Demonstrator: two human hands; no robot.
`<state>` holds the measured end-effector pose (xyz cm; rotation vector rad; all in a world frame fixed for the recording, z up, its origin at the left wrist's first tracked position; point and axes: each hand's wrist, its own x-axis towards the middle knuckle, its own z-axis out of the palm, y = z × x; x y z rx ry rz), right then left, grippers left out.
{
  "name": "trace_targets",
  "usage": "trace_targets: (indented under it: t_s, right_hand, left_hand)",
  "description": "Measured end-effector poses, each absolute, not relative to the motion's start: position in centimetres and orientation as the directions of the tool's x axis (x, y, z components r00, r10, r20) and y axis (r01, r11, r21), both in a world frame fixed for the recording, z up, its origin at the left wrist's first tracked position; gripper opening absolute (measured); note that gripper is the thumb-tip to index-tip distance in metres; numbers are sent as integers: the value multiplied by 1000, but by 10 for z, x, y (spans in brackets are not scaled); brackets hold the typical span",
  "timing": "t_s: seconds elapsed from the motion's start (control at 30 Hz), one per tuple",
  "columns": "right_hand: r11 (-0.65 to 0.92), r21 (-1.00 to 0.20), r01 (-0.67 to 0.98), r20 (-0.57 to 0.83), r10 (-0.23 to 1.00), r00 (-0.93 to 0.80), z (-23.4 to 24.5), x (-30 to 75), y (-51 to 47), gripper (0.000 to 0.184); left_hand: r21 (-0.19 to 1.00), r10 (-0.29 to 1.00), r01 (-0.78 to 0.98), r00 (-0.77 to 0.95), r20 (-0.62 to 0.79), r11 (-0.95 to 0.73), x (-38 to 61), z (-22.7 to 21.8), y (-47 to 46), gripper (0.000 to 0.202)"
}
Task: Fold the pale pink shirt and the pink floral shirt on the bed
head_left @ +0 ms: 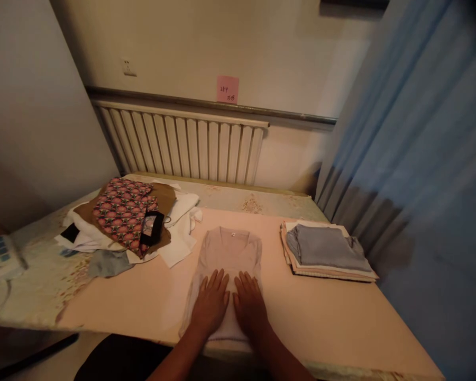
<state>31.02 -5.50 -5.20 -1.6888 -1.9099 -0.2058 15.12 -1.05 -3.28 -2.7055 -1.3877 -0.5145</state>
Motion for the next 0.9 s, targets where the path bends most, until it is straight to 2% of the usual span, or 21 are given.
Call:
trace_targets:
  t_s: [0.23,0.47,0.9]
  right_hand:
    - [224,-241,944,557,829,-55,-55,312,-56,41]
    - [201,-252,947,518,854,-43,-52,311,-56,40]
    - [206,-247,947,526,849,-48,-52,313,-56,39]
  left_hand:
    - [96,774,801,529,348,-590,151,-33,-13,46]
    - [110,783,804,524,335,-585,151,-30,-15,45]
    - [138,783,799,511,354,-585,151,-31,-14,45]
